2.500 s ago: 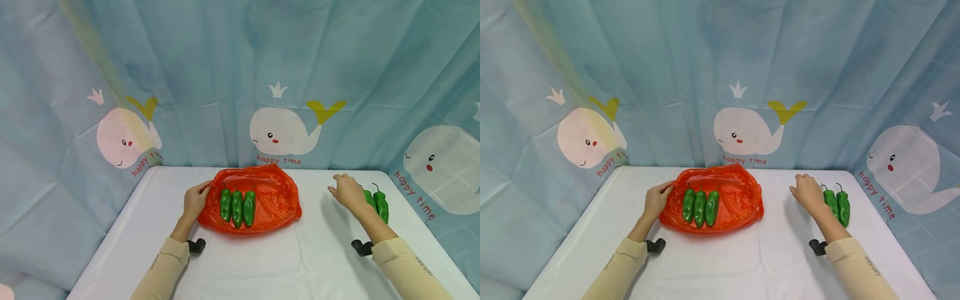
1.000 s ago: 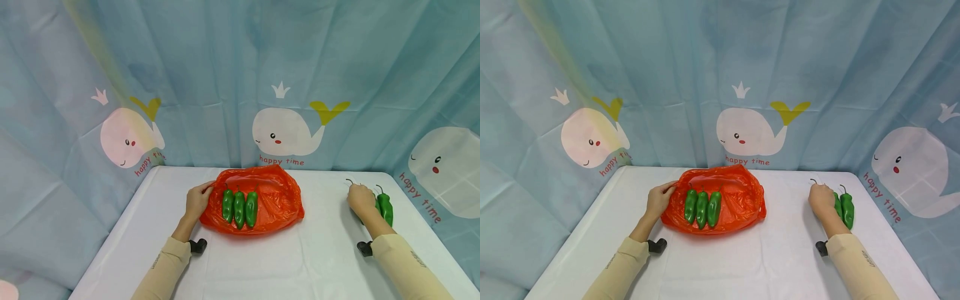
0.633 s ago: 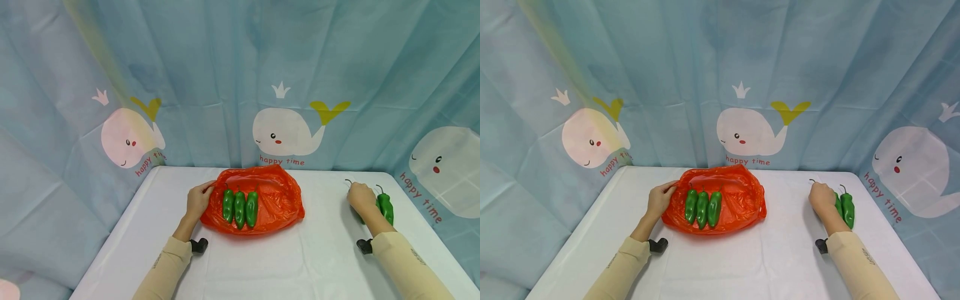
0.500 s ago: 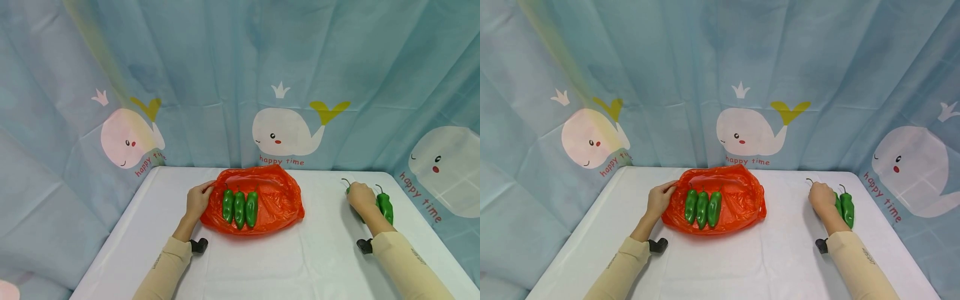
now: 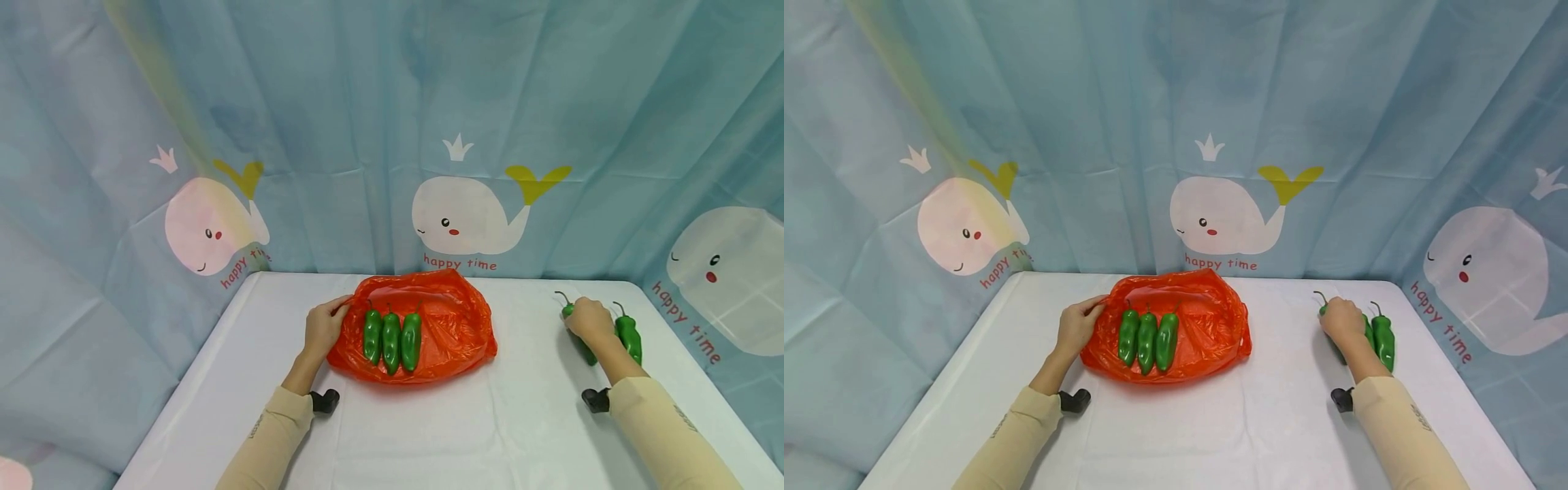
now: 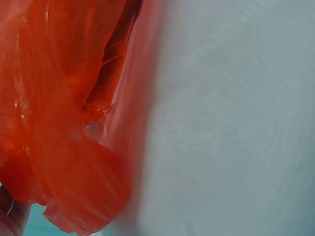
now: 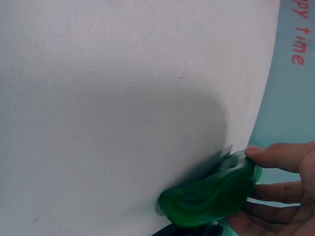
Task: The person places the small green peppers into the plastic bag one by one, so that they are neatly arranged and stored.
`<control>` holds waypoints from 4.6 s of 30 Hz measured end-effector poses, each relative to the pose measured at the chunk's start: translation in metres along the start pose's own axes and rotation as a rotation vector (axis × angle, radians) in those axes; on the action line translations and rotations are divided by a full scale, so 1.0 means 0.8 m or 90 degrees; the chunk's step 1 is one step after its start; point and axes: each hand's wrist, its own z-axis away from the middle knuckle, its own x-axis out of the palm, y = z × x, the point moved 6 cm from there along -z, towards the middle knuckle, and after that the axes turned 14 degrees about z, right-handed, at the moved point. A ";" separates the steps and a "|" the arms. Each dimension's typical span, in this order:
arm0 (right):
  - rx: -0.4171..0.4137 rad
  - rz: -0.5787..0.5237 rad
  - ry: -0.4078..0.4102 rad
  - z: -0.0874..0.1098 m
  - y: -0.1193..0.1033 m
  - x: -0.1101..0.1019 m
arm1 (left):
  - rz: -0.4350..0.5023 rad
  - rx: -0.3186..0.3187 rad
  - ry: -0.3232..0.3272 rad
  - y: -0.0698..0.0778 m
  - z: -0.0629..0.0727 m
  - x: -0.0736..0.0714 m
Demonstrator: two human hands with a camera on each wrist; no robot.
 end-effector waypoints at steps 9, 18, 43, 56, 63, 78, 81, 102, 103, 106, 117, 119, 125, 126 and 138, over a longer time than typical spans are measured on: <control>0.016 -0.051 -0.028 0.006 -0.001 0.001 | 0.000 -0.007 -0.001 -0.001 0.002 0.002; -0.002 -0.081 -0.019 0.012 -0.008 -0.004 | -0.004 0.003 0.007 0.000 0.002 0.002; -0.081 -0.155 0.039 0.039 -0.044 -0.042 | -0.006 0.019 0.019 0.001 0.002 0.001; -0.098 -0.168 0.050 0.050 -0.062 -0.061 | -0.009 0.015 0.017 0.000 0.002 0.001; -0.108 -0.169 0.058 0.052 -0.068 -0.068 | -0.008 0.009 0.011 -0.002 0.001 0.001; -0.116 -0.191 0.097 0.060 -0.075 -0.095 | -0.012 0.013 0.013 -0.003 0.002 0.001; -0.118 -0.197 0.097 0.061 -0.074 -0.100 | -0.014 0.014 0.013 -0.003 0.002 0.001; -0.118 -0.230 0.068 0.056 -0.092 -0.098 | -0.009 0.009 0.006 -0.002 0.002 0.001; -0.118 -0.230 0.067 0.057 -0.093 -0.098 | -0.011 0.008 0.006 -0.002 0.002 0.001; -0.115 -0.235 0.067 0.056 -0.097 -0.098 | -0.010 0.005 0.006 -0.002 0.001 0.001; -0.114 -0.260 0.075 0.059 -0.113 -0.103 | -0.010 0.007 0.003 -0.003 0.001 0.002; -0.118 -0.264 0.079 0.059 -0.117 -0.104 | -0.010 0.007 0.002 -0.003 0.001 0.002; -0.133 -0.272 0.086 0.061 -0.130 -0.107 | -0.006 -0.001 0.001 -0.003 0.001 0.001; -0.135 -0.274 0.086 0.061 -0.132 -0.107 | -0.005 -0.002 0.001 -0.003 0.001 0.001; -0.161 -0.287 0.083 0.060 -0.161 -0.110 | -0.006 -0.004 0.006 -0.002 0.003 0.000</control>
